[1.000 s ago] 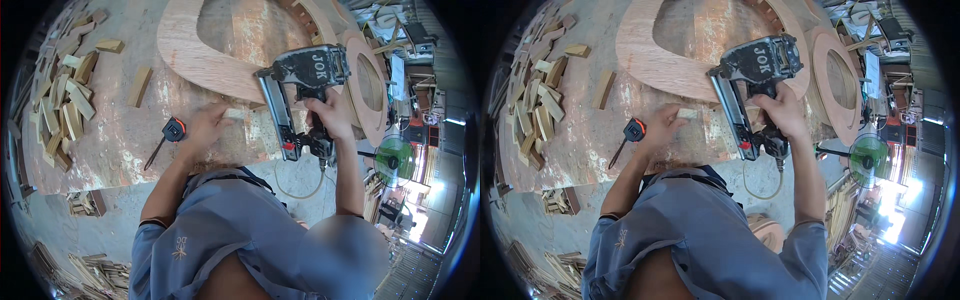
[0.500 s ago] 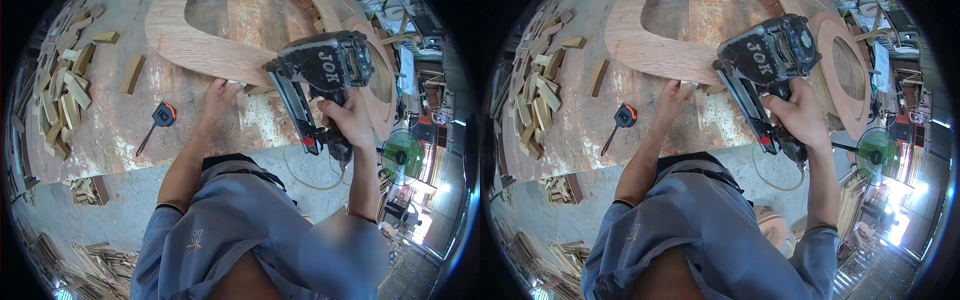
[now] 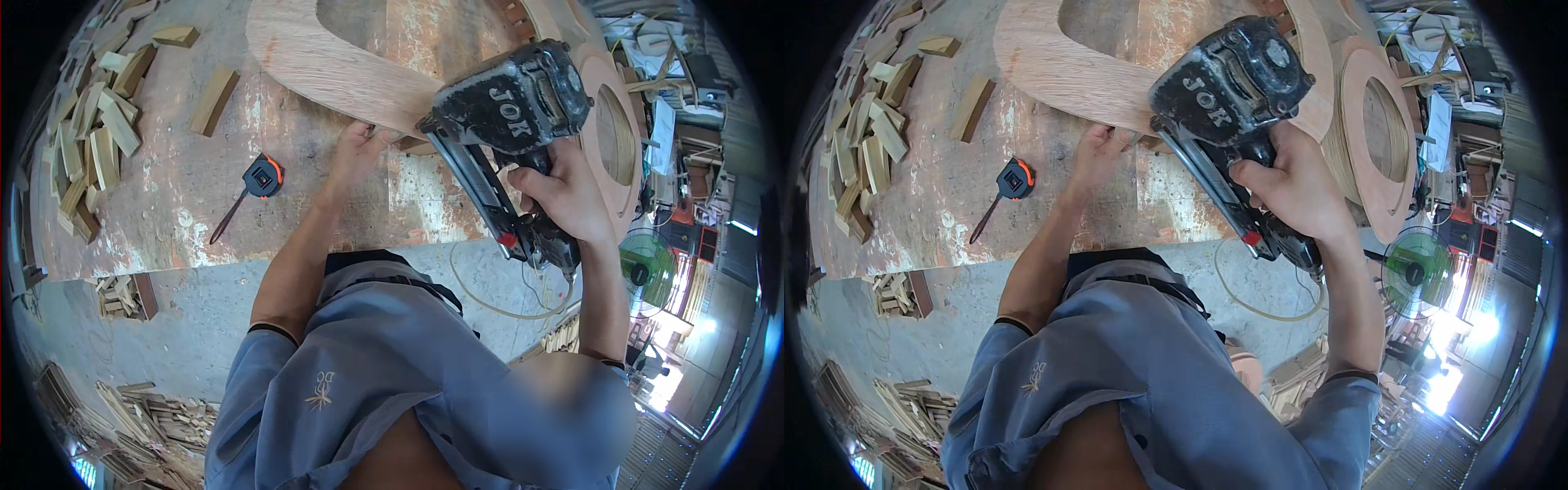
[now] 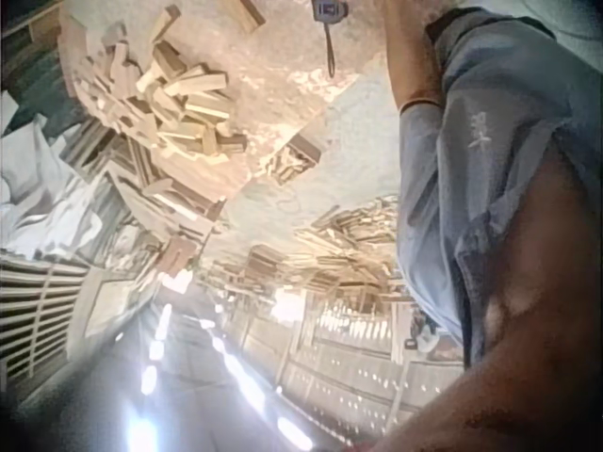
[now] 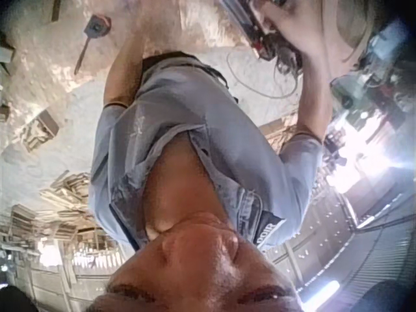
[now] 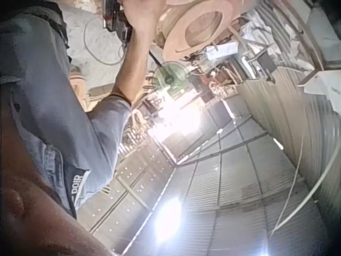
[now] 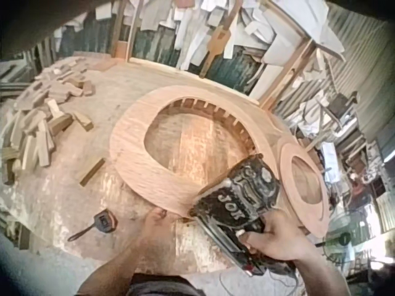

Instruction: Assembling a circular wooden frame by nailing small wooden support blocks into the interior using a pneumatic nail gun.

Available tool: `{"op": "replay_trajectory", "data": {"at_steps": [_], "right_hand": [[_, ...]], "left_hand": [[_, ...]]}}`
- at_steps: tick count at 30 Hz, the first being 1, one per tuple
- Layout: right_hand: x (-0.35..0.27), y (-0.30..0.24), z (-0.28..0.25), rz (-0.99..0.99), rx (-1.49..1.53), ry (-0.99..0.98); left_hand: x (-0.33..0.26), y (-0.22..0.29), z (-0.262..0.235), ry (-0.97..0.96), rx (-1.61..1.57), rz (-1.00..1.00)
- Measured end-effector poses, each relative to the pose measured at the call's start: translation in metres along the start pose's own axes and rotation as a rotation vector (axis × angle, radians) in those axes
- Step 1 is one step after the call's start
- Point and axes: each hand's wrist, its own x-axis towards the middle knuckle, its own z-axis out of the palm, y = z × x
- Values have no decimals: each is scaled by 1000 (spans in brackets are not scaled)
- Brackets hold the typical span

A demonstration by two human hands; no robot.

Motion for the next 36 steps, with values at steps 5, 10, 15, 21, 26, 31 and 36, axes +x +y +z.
{"op": "replay_trajectory", "data": {"at_steps": [5,10,15,21,26,31,36], "right_hand": [[8,-10,4,50,-64,-24],[13,-15,5,49,-112,-50],[15,-18,6,57,-130,-69],[14,-24,1,-64,-85,-18],[22,-29,5,-27,-137,-48],[29,-34,14,-67,-147,-61],[32,-29,11,-47,-292,-60]], "left_hand": [[6,-13,-6,-53,-38,66],[8,-21,-12,-64,-57,104],[9,-22,-11,-74,-77,111],[7,3,-9,-41,83,49],[13,42,-14,149,6,-108],[18,41,-13,208,-39,-63],[15,41,-10,175,-59,-45]]}}
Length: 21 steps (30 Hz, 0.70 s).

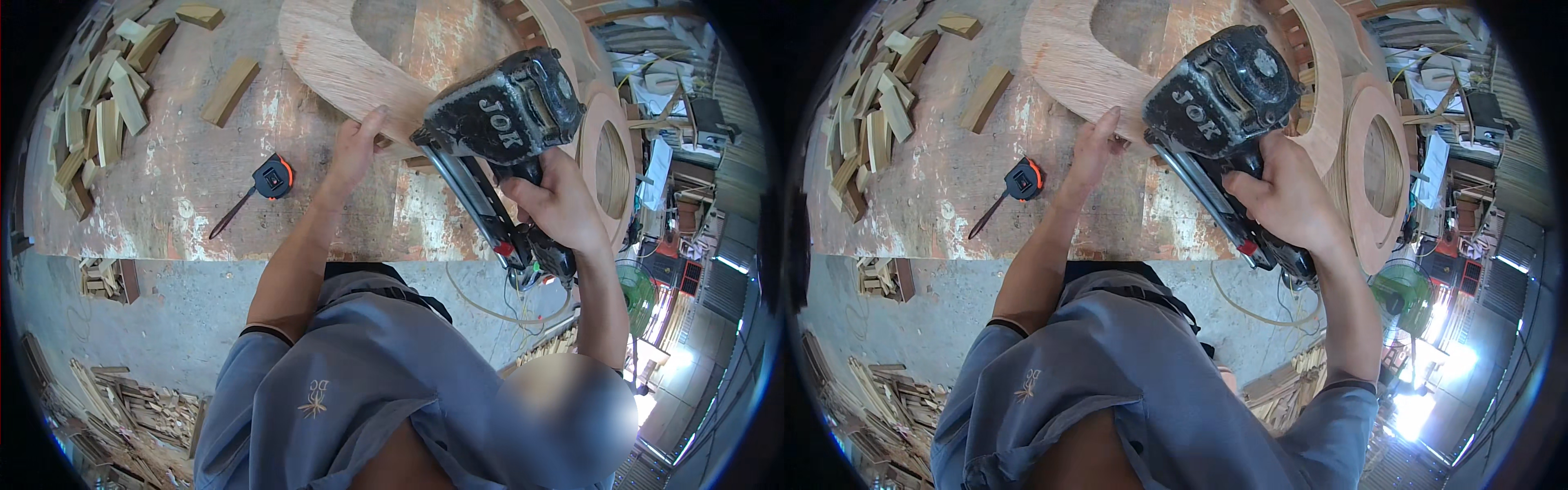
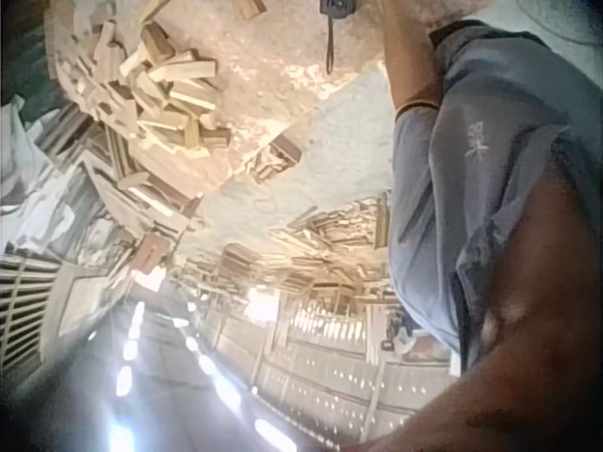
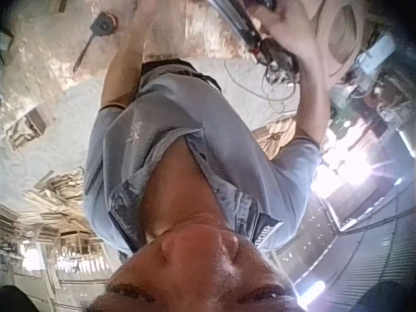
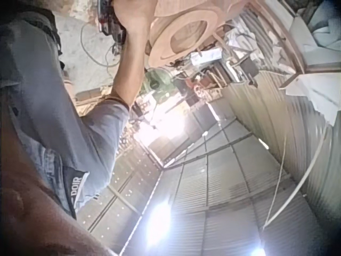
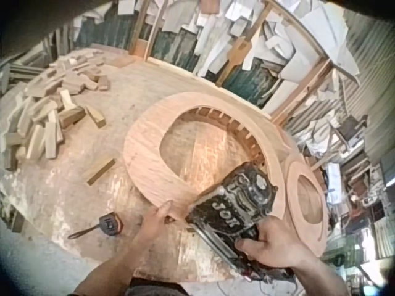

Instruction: Assembling a circular wooden frame by nailing small wooden support blocks into the interior using a pneumatic nail gun.

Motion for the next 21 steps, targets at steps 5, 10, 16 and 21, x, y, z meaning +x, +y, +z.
{"op": "replay_trajectory", "data": {"at_steps": [5,10,16,21], "right_hand": [[-7,-12,-2,-30,136,7],[0,15,6,-84,-70,105],[-27,-32,1,161,-9,154],[-31,11,7,156,197,133]], "left_hand": [[-1,-2,-5,37,-36,-18],[8,-6,-9,-27,-91,3],[-6,-28,-13,51,473,-52],[-31,27,-47,-375,745,242]]}}
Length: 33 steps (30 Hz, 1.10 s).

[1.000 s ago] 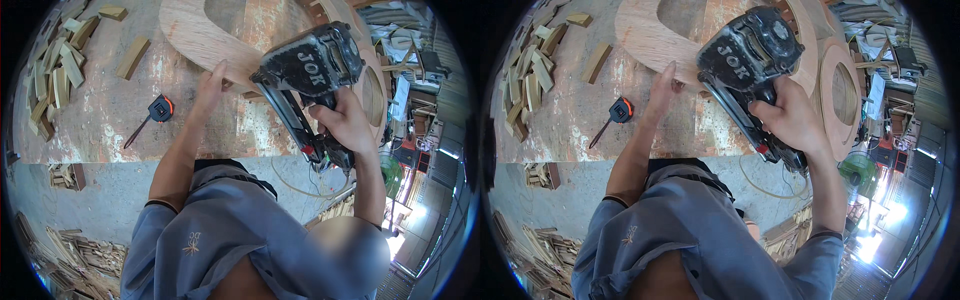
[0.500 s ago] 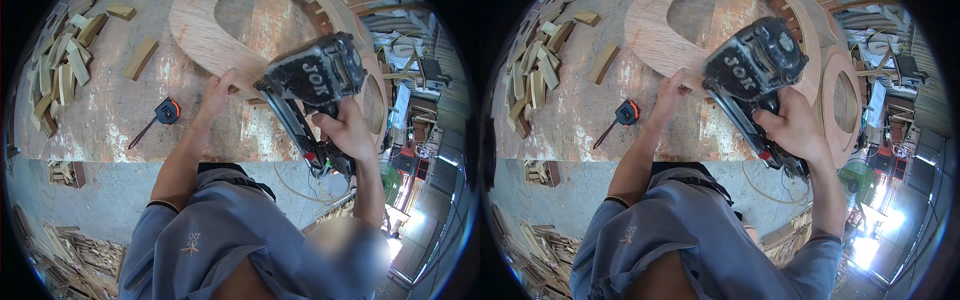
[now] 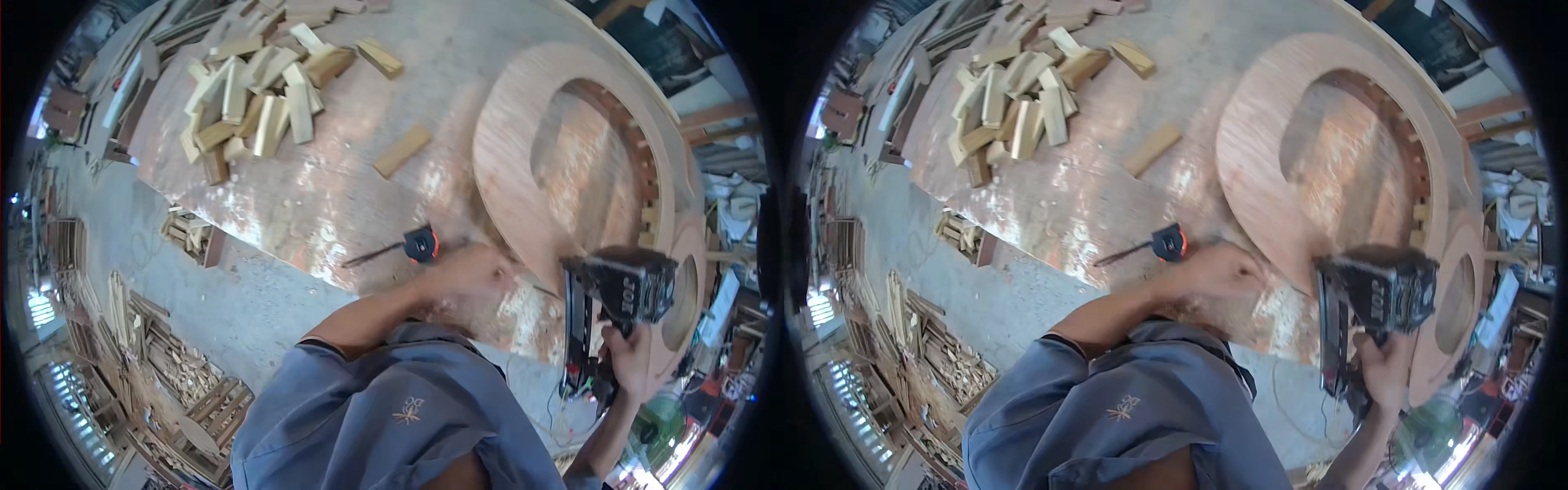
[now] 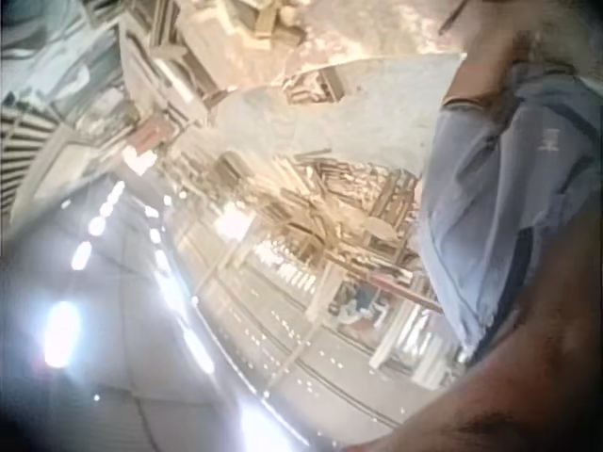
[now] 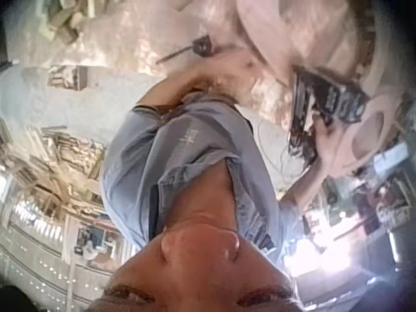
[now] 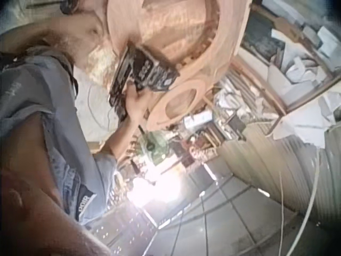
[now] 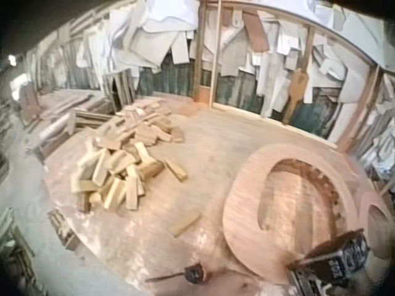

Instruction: Assembling a circular wooden frame by nailing small wooden support blocks into the interior using a pneumatic nail gun.

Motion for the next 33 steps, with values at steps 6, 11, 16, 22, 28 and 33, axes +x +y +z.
{"op": "replay_trajectory", "data": {"at_steps": [6,11,16,22,28,33], "right_hand": [[1,17,15,49,83,119],[-4,33,25,300,65,196],[-4,34,33,86,194,120],[-2,32,34,28,245,179],[-1,39,29,-5,234,108],[-2,48,30,16,164,120]], "left_hand": [[1,-19,-261,1143,612,-81],[-26,-49,-365,1073,1388,-365],[-21,-50,-377,944,1554,-545],[-74,-101,-380,850,716,-404],[-73,-52,-315,630,985,-638],[-54,18,-224,636,33,-110]]}}
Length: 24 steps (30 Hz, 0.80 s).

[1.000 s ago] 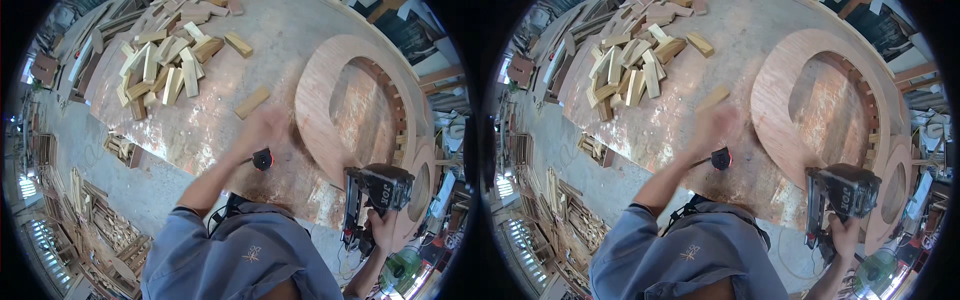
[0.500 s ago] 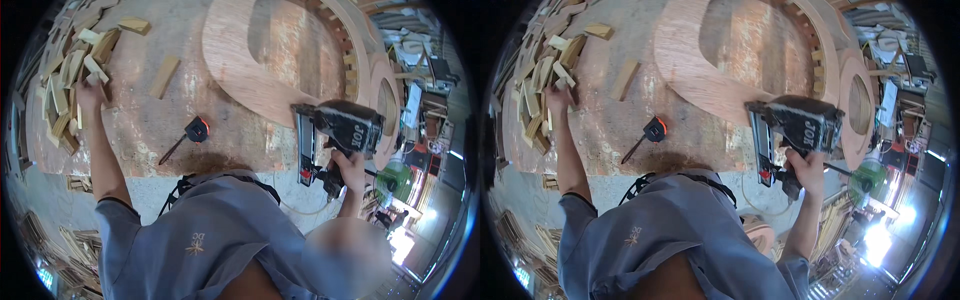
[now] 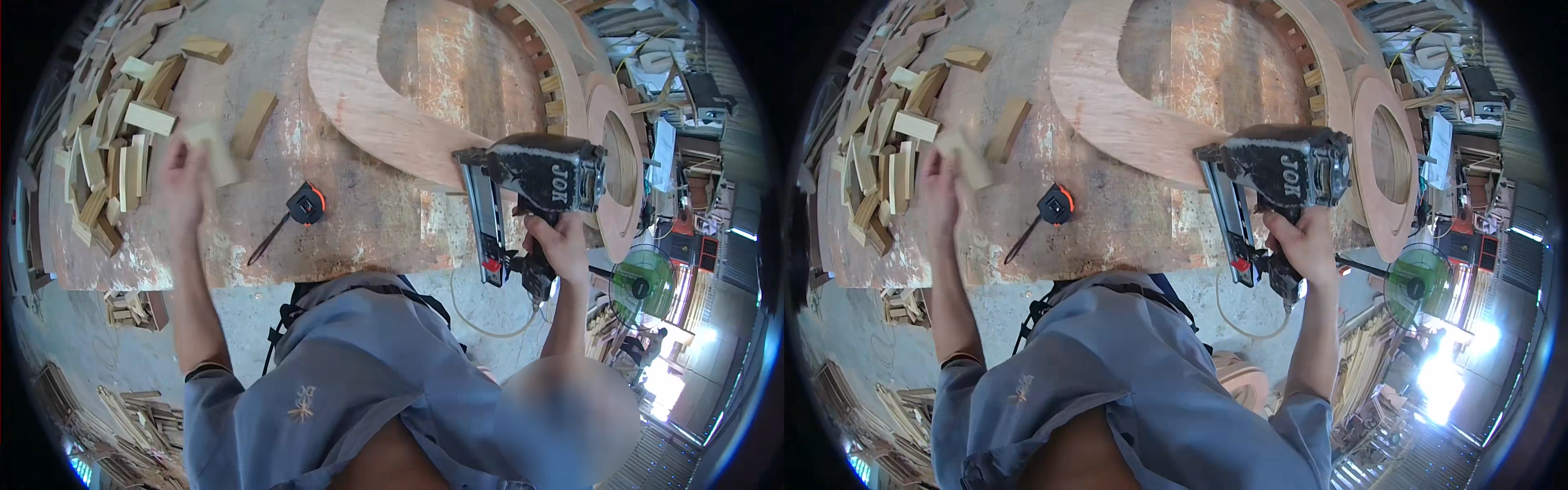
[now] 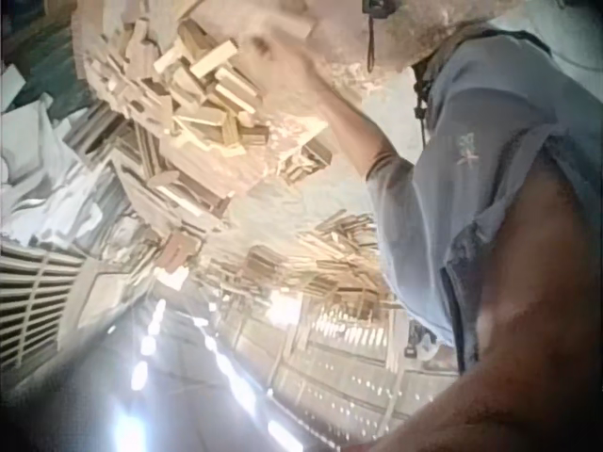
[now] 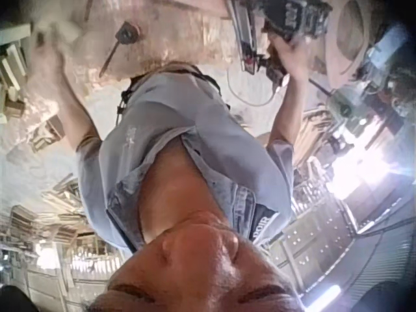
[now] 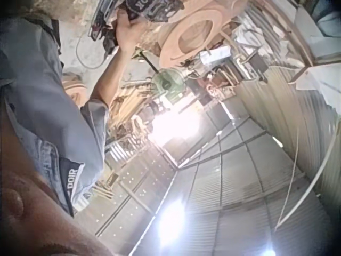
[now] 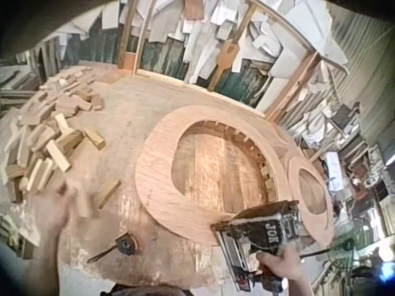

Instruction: Assembling a circular wooden frame by nailing small wooden support blocks into the interior using a pneumatic nail gun.

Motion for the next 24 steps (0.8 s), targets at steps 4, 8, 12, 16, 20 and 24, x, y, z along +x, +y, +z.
{"op": "replay_trajectory", "data": {"at_steps": [4,8,12,16,20,24], "right_hand": [[2,1,-1,-58,7,-14],[3,-3,0,-40,-44,-20],[2,-3,1,-56,4,21],[2,-3,0,-62,-70,-15],[1,0,-1,-81,-22,-27],[-3,-22,1,-76,29,-60]], "left_hand": [[-68,28,115,-454,9,-73],[-95,-7,181,-533,-226,-10],[-101,-29,201,-563,-531,-345],[-95,-31,216,-533,-441,-350],[-94,-29,234,-476,-524,-301],[-90,-35,242,-495,-738,-265]]}}
